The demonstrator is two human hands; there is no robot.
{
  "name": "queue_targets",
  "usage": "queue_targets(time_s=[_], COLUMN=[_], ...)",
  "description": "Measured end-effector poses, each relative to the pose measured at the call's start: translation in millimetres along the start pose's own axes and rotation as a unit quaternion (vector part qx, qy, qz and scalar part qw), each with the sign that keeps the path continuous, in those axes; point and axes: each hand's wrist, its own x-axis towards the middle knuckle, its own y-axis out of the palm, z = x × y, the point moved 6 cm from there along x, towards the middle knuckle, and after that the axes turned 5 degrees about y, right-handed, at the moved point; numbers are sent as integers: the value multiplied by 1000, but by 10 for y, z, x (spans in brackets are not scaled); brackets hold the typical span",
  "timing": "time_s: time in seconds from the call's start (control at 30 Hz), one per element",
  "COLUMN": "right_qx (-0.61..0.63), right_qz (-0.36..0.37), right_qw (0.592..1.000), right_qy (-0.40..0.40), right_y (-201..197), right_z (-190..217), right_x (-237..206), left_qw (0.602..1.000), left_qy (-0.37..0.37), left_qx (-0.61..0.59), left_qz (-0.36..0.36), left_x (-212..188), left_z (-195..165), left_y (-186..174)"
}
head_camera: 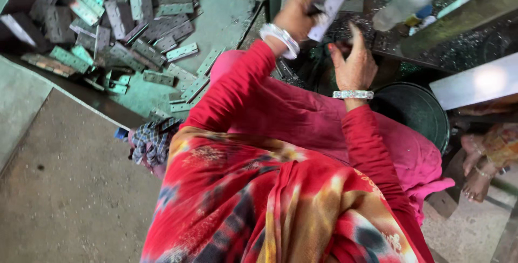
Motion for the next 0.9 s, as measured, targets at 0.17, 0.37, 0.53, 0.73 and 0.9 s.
queue_targets(time_s=[0.17,0.37,0.53,0.73,0.9], right_qx=[-2,84,317,252,-73], right_qz=[-78,40,90,-8,24], right_qw=[995,995,942,966,990], right_qy=[-69,25,54,63,121], right_y=[-24,239,397,306,180], right_z=[-184,-522,-779,-656,-297], right_x=[46,82,165,210,111], left_qw=[985,948,924,972,935], left_qy=[84,-170,-189,-172,-98], left_qx=[142,-266,-332,-141,293], left_qz=[-47,24,-17,-72,-176], left_x=[-148,-201,-244,31,417], left_z=[-116,352,612,829,534], left_y=[619,489,546,384,43])
